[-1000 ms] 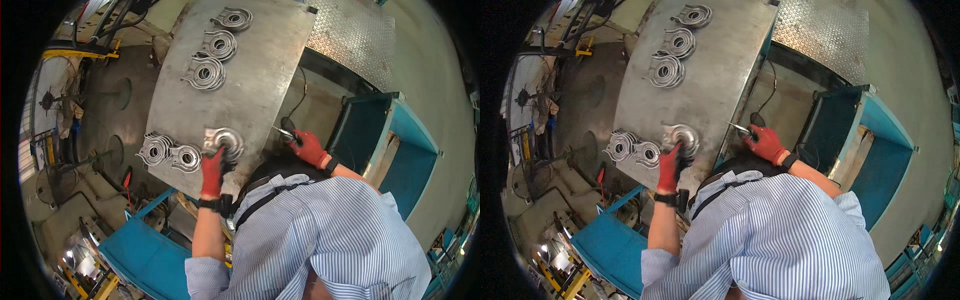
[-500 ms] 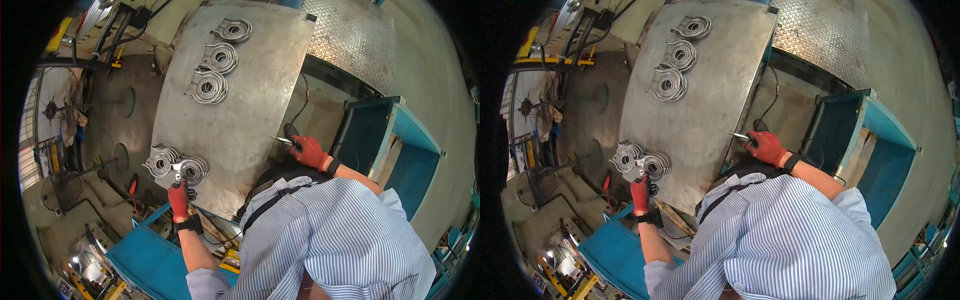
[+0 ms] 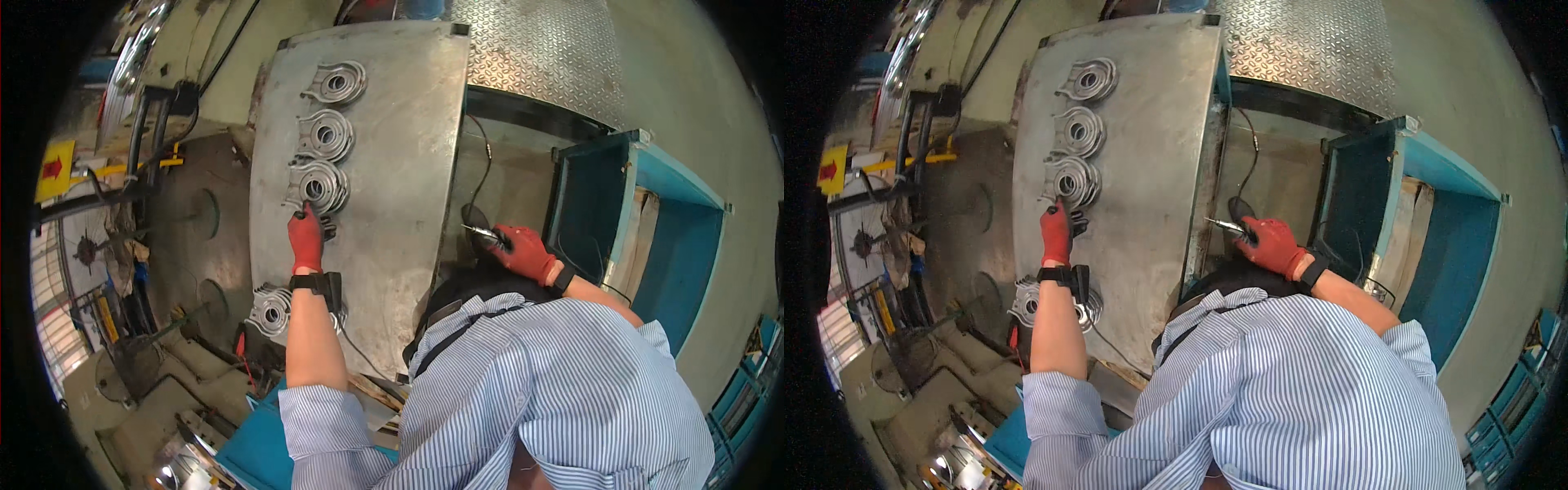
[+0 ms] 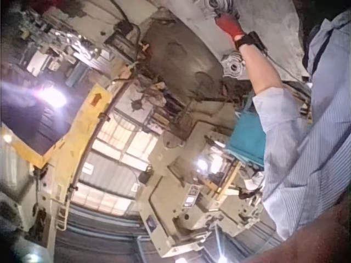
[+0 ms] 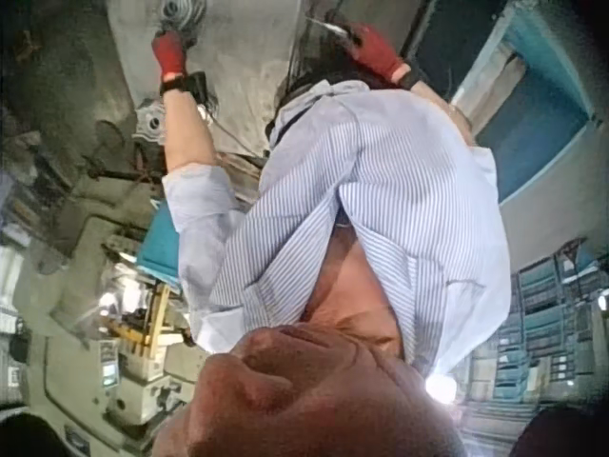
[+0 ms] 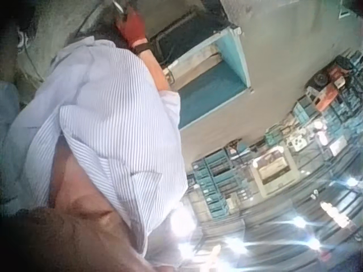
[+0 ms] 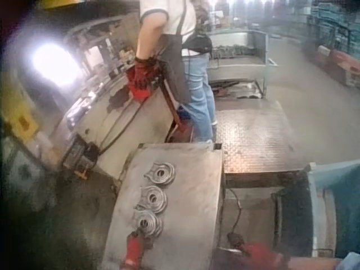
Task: The recorder is inspecting and organizing metal pillow block bearings on a workstation, using a small handheld tool to rotate or test the inner bearing rings.
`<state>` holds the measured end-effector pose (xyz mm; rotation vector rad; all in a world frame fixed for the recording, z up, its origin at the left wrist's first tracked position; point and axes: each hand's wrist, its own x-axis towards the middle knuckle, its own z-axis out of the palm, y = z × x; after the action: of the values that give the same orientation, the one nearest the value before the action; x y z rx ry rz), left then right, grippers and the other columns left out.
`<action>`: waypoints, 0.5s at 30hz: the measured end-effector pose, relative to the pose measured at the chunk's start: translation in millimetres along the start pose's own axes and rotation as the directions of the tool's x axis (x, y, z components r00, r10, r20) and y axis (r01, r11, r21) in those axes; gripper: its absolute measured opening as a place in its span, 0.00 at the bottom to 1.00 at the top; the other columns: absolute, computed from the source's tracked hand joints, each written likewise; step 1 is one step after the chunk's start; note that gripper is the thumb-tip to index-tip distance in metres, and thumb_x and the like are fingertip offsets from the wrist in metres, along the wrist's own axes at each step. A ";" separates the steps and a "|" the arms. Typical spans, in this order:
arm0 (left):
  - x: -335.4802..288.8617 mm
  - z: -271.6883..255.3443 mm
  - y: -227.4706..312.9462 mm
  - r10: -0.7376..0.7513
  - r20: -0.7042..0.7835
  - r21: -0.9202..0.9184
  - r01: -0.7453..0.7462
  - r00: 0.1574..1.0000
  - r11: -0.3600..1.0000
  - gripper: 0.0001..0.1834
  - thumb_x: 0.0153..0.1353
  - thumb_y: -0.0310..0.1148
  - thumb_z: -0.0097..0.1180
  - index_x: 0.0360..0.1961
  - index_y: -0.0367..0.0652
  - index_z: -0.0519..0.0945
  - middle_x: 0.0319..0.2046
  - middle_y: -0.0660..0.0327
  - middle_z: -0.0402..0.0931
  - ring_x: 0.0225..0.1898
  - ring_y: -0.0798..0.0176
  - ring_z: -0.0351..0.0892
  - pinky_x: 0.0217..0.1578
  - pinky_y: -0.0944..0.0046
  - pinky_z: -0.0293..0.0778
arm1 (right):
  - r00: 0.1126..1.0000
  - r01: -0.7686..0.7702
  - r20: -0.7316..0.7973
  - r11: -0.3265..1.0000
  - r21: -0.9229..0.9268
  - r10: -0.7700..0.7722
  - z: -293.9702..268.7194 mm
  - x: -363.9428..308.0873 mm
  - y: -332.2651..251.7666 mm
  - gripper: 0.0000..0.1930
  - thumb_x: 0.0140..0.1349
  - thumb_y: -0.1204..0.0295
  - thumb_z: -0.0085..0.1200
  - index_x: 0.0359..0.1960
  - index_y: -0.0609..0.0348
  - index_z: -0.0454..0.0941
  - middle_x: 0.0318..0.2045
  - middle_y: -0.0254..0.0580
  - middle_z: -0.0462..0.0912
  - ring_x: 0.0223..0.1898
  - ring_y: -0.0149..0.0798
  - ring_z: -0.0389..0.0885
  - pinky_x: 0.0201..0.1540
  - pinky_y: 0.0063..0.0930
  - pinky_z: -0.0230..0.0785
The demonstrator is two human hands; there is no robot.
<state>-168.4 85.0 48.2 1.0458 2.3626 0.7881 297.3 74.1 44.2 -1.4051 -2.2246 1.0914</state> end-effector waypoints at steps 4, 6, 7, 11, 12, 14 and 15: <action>6.3 15.8 17.3 0.057 0.044 -0.056 -0.055 0.997 0.997 0.19 0.66 0.39 0.46 0.25 0.35 0.77 0.20 0.57 0.77 0.18 0.59 0.77 0.18 0.63 0.69 | 0.996 -0.081 -0.023 0.997 0.011 0.081 -10.7 -6.6 7.8 0.25 0.54 0.54 0.57 0.48 0.58 0.76 0.33 0.52 0.81 0.37 0.53 0.79 0.41 0.44 0.69; -2.8 12.7 36.4 -0.064 0.067 -0.209 0.076 0.996 0.975 0.18 0.66 0.36 0.45 0.23 0.34 0.76 0.19 0.56 0.77 0.16 0.59 0.77 0.17 0.62 0.70 | 0.996 -0.072 -0.045 0.997 -0.025 0.071 -7.8 -7.3 11.5 0.25 0.54 0.54 0.57 0.48 0.58 0.76 0.33 0.52 0.82 0.37 0.53 0.79 0.41 0.43 0.69; -11.1 8.9 42.1 -0.143 0.076 -0.290 0.159 0.987 0.944 0.18 0.66 0.34 0.45 0.22 0.34 0.75 0.19 0.55 0.77 0.16 0.60 0.76 0.17 0.62 0.71 | 0.997 -0.059 -0.049 0.997 -0.043 0.057 -6.6 -6.9 11.2 0.25 0.54 0.54 0.57 0.48 0.58 0.76 0.33 0.51 0.82 0.37 0.53 0.79 0.40 0.43 0.70; -67.5 10.0 60.5 -0.253 0.080 -0.508 0.258 0.964 0.822 0.18 0.66 0.35 0.46 0.21 0.34 0.73 0.19 0.58 0.75 0.15 0.61 0.75 0.16 0.63 0.70 | 1.000 -0.012 0.022 1.000 0.009 0.012 -8.5 1.6 -0.4 0.24 0.55 0.55 0.56 0.49 0.57 0.75 0.33 0.51 0.82 0.38 0.53 0.79 0.41 0.43 0.70; -90.2 10.8 72.1 -0.250 0.103 -0.521 0.266 0.963 0.811 0.18 0.66 0.35 0.46 0.21 0.34 0.73 0.19 0.58 0.75 0.15 0.61 0.76 0.16 0.63 0.70 | 0.998 -0.010 0.059 1.000 0.025 0.009 -11.6 3.2 -6.5 0.24 0.55 0.55 0.56 0.49 0.57 0.75 0.33 0.51 0.82 0.38 0.53 0.79 0.41 0.43 0.70; -124.4 6.8 56.8 -0.181 0.142 -0.440 0.226 0.973 0.869 0.17 0.67 0.36 0.44 0.26 0.33 0.74 0.21 0.57 0.76 0.17 0.60 0.78 0.17 0.63 0.71 | 0.992 0.021 0.123 0.998 0.054 -0.028 -11.3 3.7 -16.2 0.23 0.55 0.56 0.56 0.49 0.57 0.75 0.34 0.52 0.81 0.39 0.54 0.79 0.42 0.43 0.70; -141.2 12.8 25.5 -0.121 0.163 -0.347 0.172 0.979 0.922 0.17 0.68 0.36 0.43 0.30 0.32 0.74 0.23 0.54 0.78 0.20 0.58 0.80 0.18 0.63 0.73 | 0.986 0.056 0.154 0.996 0.066 -0.066 -8.4 4.7 -19.7 0.23 0.55 0.57 0.56 0.49 0.57 0.75 0.34 0.52 0.81 0.39 0.54 0.79 0.42 0.43 0.70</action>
<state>-60.1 -5.4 77.6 0.7346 2.0483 1.0083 287.3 77.2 63.6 -1.2578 -2.3026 1.2767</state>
